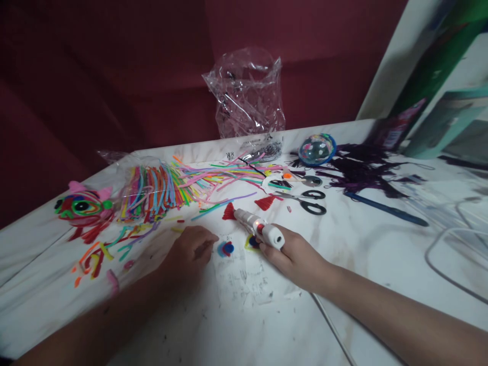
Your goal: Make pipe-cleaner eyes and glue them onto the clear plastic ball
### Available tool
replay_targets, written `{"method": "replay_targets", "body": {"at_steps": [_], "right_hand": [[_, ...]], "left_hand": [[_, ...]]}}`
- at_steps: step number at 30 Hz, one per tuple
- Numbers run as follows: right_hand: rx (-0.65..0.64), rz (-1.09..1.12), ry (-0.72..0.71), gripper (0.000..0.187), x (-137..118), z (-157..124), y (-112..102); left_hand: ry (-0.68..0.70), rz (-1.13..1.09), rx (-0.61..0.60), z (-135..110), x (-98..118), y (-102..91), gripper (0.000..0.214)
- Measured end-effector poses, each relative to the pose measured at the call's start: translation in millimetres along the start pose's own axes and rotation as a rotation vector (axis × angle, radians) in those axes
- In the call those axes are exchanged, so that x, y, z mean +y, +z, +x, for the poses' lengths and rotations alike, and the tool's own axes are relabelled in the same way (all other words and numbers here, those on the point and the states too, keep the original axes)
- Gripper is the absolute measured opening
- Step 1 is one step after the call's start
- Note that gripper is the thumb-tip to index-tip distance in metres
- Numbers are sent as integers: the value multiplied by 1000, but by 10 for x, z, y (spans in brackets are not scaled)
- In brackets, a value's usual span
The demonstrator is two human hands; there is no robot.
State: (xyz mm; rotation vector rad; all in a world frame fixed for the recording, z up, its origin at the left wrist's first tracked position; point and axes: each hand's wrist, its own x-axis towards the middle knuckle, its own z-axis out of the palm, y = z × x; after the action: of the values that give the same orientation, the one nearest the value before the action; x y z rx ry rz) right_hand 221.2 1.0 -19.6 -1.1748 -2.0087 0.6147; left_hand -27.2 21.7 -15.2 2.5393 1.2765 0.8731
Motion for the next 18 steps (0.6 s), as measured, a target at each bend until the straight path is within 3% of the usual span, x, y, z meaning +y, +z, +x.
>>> {"method": "replay_targets", "body": {"at_steps": [4,7,12,18], "right_hand": [[-6,2,-3,16,26,-7,1],[-4,-7,2,17,36,-11,0],[1,-14,3,19,26,-6,-2],[-10,4,10,18,30,-7,6]], "left_hand": [[-208,-56,44,38,23,-76,10],[-261,-79,7,58,37,-107,15],[-145,-46,-167,42,33,-61,20],[-21,3,-187,10,-25,40,14]]}}
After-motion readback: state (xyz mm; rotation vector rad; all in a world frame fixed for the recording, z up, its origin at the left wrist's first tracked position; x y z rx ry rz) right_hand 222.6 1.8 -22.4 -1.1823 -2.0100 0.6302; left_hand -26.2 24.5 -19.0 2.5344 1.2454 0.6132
